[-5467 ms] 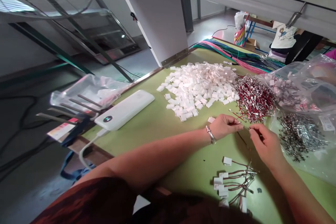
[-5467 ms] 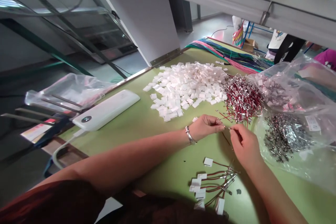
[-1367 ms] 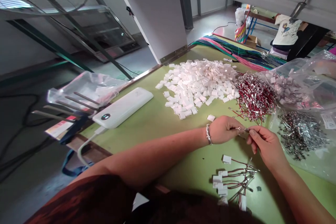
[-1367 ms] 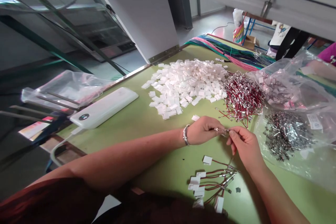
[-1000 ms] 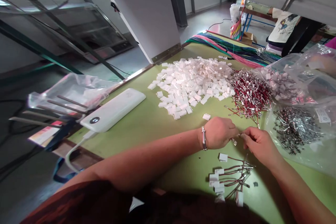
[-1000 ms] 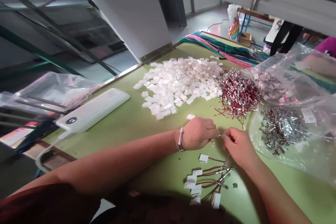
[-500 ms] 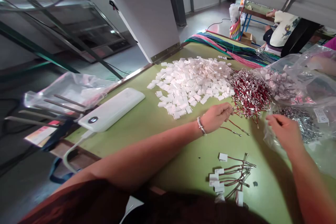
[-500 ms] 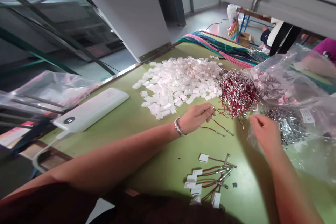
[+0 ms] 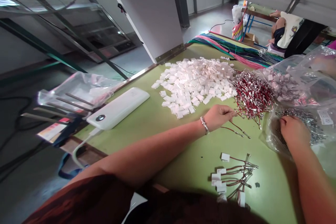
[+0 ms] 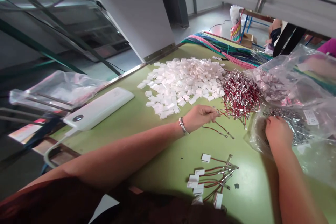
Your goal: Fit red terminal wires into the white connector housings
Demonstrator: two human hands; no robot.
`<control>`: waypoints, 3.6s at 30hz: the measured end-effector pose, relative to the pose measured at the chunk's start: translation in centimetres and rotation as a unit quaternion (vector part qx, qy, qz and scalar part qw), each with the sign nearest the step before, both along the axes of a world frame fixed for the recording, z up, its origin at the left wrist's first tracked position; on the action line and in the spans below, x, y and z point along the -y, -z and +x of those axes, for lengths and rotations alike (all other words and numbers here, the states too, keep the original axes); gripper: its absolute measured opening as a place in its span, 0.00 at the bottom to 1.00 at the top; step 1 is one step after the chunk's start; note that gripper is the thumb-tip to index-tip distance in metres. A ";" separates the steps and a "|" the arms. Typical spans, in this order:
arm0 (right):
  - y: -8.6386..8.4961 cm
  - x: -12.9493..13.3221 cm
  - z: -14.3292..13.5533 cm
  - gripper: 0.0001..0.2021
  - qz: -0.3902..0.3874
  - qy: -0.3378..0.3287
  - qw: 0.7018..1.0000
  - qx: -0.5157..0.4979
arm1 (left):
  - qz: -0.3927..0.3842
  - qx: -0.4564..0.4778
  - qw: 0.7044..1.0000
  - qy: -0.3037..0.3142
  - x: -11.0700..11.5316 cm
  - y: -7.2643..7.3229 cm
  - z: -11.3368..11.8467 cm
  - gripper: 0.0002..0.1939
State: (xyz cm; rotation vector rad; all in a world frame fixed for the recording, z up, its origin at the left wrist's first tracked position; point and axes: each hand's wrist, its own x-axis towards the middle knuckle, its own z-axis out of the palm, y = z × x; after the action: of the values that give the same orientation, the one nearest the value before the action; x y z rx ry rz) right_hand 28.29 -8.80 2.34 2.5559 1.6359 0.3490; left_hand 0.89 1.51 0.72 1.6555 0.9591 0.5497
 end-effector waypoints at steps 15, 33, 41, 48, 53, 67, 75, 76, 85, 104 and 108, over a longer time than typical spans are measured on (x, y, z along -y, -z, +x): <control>0.7 1.3 -11.8 0.11 0.189 -0.088 0.684 -0.699 | -0.133 0.133 0.978 0.088 1.9 0.8 0.7 0.07; 0.6 2.0 -12.2 0.11 0.145 -0.099 0.730 -0.660 | 0.125 0.040 0.984 0.118 2.2 0.6 0.0 0.09; 0.7 1.6 -12.5 0.16 0.067 -0.056 0.721 -0.687 | 0.401 -0.091 0.889 0.200 2.4 0.8 -0.4 0.12; -1.9 1.1 -4.6 0.14 0.092 -0.103 0.956 -0.257 | 0.412 -0.133 0.879 0.201 2.0 0.9 -0.2 0.12; -1.2 1.3 3.2 0.11 -0.057 -0.160 0.976 -0.137 | 0.384 -0.049 0.908 0.163 1.8 0.8 -0.2 0.13; -1.0 0.9 -1.2 0.12 0.148 -0.143 0.942 -0.266 | 0.203 -0.031 0.972 0.110 0.9 0.0 -0.1 0.15; -0.3 1.5 -11.0 0.09 0.158 -0.262 0.864 -0.400 | 0.247 -0.095 0.943 0.201 2.4 0.1 0.1 0.16; -0.1 1.4 -11.2 0.10 0.157 -0.274 0.861 -0.399 | 0.251 -0.101 0.941 0.203 2.4 0.0 0.1 0.16; -0.2 1.6 -10.3 0.12 0.032 -0.331 0.851 -0.406 | 0.397 -0.268 0.820 0.314 2.7 -0.2 0.1 0.06; -1.0 1.5 -7.1 0.15 0.110 -0.256 0.912 -0.301 | 0.317 -0.331 0.880 0.119 -1.8 -2.8 5.8 0.13; -1.4 1.4 -2.0 0.15 0.127 -0.138 0.959 -0.211 | 0.317 -0.351 0.875 0.110 -1.9 -1.9 7.9 0.09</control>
State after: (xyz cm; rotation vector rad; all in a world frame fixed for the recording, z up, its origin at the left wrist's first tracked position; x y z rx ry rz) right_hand 26.25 -10.25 3.77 2.7264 2.2432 0.0238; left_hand 8.80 3.44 2.58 2.6252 1.1393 0.0753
